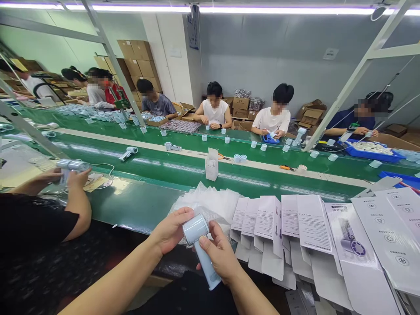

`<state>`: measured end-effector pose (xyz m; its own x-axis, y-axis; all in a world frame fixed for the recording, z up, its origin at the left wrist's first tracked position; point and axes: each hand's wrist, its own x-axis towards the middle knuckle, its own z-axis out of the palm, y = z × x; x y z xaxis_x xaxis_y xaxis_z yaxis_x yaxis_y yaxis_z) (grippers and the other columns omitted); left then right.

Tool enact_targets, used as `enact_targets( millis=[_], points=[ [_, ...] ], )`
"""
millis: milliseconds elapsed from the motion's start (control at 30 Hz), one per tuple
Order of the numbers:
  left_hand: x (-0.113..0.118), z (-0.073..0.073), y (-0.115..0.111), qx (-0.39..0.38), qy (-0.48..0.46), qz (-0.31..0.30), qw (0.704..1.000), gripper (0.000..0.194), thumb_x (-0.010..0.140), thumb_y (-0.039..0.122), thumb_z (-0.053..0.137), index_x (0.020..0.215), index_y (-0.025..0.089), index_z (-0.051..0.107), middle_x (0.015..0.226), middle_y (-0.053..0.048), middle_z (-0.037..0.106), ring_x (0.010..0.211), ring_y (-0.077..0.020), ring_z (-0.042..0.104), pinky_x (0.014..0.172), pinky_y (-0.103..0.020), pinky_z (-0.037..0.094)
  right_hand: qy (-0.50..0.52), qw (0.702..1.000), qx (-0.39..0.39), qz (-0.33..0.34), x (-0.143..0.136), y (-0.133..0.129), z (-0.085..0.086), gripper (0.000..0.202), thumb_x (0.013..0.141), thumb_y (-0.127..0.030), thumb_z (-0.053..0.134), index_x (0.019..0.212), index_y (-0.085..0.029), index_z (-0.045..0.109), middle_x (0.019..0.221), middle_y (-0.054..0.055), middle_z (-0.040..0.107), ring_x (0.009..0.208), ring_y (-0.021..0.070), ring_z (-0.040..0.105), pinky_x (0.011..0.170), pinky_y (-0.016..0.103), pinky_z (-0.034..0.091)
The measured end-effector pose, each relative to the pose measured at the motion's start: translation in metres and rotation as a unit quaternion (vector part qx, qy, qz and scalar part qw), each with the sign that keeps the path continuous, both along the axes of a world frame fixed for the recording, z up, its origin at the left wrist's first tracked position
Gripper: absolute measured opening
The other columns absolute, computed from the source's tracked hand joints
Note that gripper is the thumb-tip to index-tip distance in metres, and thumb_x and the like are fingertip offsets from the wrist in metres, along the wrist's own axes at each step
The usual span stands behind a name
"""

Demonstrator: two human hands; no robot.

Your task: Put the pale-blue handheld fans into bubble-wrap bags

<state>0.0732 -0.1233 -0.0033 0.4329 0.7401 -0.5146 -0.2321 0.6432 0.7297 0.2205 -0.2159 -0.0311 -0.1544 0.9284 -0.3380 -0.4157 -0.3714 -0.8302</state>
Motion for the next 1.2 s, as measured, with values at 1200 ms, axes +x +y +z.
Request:
enact_targets(
  millis=[1200],
  points=[
    [-0.002,0.001,-0.056,0.792,0.268,-0.093,0.541,0.016,0.083,-0.003,0.044,0.09,0.011,0.049,0.081,-0.007,0.052,0.077,-0.0154,0.045,0.068,-0.029,0.043,0.009,0.989,-0.131,-0.075,0.01,-0.031,0.017,0.079,0.064,-0.055,0.075,0.12,-0.023,0.029,0.087,0.0,0.055,0.063,0.0151,0.057,0.048,0.031,0.049]
  ],
)
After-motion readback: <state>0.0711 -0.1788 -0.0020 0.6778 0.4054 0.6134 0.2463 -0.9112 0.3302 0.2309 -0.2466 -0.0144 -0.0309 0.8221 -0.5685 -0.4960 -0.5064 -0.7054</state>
